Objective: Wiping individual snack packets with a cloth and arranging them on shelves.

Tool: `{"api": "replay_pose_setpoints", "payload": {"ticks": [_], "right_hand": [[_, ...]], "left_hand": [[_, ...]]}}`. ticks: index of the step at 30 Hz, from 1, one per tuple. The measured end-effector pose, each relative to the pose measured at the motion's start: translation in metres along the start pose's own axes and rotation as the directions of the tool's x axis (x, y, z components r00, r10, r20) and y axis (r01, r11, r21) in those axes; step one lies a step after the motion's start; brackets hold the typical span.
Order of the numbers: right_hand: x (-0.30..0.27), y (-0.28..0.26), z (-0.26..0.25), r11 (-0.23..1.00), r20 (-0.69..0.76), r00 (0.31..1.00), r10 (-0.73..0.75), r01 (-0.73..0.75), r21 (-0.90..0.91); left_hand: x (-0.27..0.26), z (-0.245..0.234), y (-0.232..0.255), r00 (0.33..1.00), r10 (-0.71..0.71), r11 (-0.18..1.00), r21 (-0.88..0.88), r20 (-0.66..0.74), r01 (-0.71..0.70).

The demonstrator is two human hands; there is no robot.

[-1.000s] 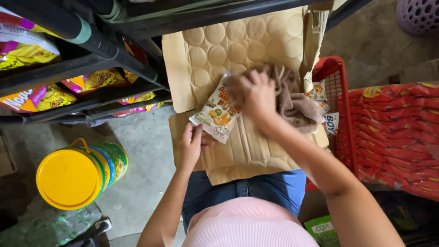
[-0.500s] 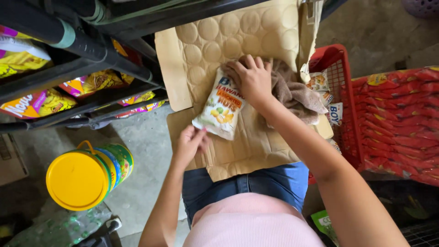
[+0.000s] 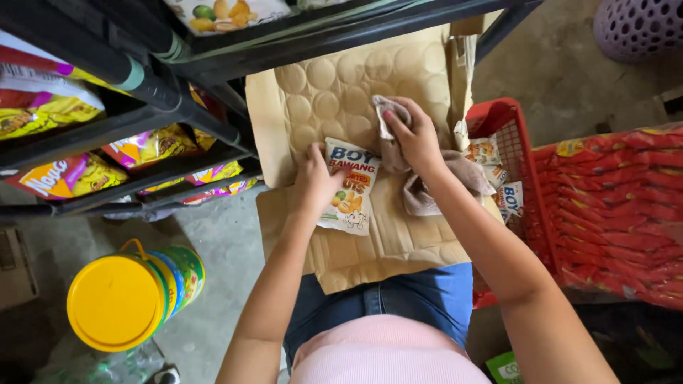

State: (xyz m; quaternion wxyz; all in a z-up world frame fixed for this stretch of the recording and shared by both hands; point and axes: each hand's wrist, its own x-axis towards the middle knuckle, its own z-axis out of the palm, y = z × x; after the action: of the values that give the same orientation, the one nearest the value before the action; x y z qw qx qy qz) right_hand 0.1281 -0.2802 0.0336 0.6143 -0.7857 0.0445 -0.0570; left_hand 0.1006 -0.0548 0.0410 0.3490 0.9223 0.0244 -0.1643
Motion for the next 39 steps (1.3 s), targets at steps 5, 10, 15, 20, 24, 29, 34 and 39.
{"api": "replay_pose_setpoints", "payload": {"ticks": [5,10,15,20,24,29,34,39], "right_hand": [[-0.019,-0.007,-0.008,0.992,0.012,0.997,0.07,-0.071,0.1],[-0.03,-0.023,-0.011,0.984,-0.008,0.999,0.047,-0.045,0.172],[-0.031,-0.034,-0.017,0.983,-0.067,0.998,0.0,0.012,0.184],[-0.033,-0.043,-0.016,0.981,-0.094,0.976,-0.194,0.194,-0.011],[-0.051,-0.096,0.012,0.76,0.064,0.802,-0.593,0.585,-0.283],[-0.063,-0.089,0.029,0.69,0.138,0.833,-0.536,0.527,-0.496],[-0.05,-0.103,0.025,0.735,0.047,0.856,-0.515,0.469,-0.489],[-0.08,-0.106,0.036,0.667,0.247,0.806,-0.538,0.587,-0.46]], "left_hand": [[0.013,0.002,-0.011,0.986,-0.097,0.987,-0.11,0.138,0.113],[0.004,0.001,-0.018,0.962,-0.078,0.948,-0.279,0.261,0.152],[-0.01,-0.02,-0.025,0.936,-0.085,0.694,-0.654,0.341,0.301],[-0.028,-0.019,-0.004,0.98,-0.17,0.537,-0.825,0.099,0.177],[-0.047,-0.036,0.03,0.978,0.06,0.631,-0.752,-0.198,-0.191],[-0.06,-0.029,0.04,0.94,0.233,0.625,-0.702,-0.251,-0.342],[-0.062,-0.025,0.034,0.919,0.292,0.596,-0.702,-0.264,-0.39],[-0.054,-0.019,0.017,0.883,0.394,0.555,-0.7,-0.254,-0.449]]}}
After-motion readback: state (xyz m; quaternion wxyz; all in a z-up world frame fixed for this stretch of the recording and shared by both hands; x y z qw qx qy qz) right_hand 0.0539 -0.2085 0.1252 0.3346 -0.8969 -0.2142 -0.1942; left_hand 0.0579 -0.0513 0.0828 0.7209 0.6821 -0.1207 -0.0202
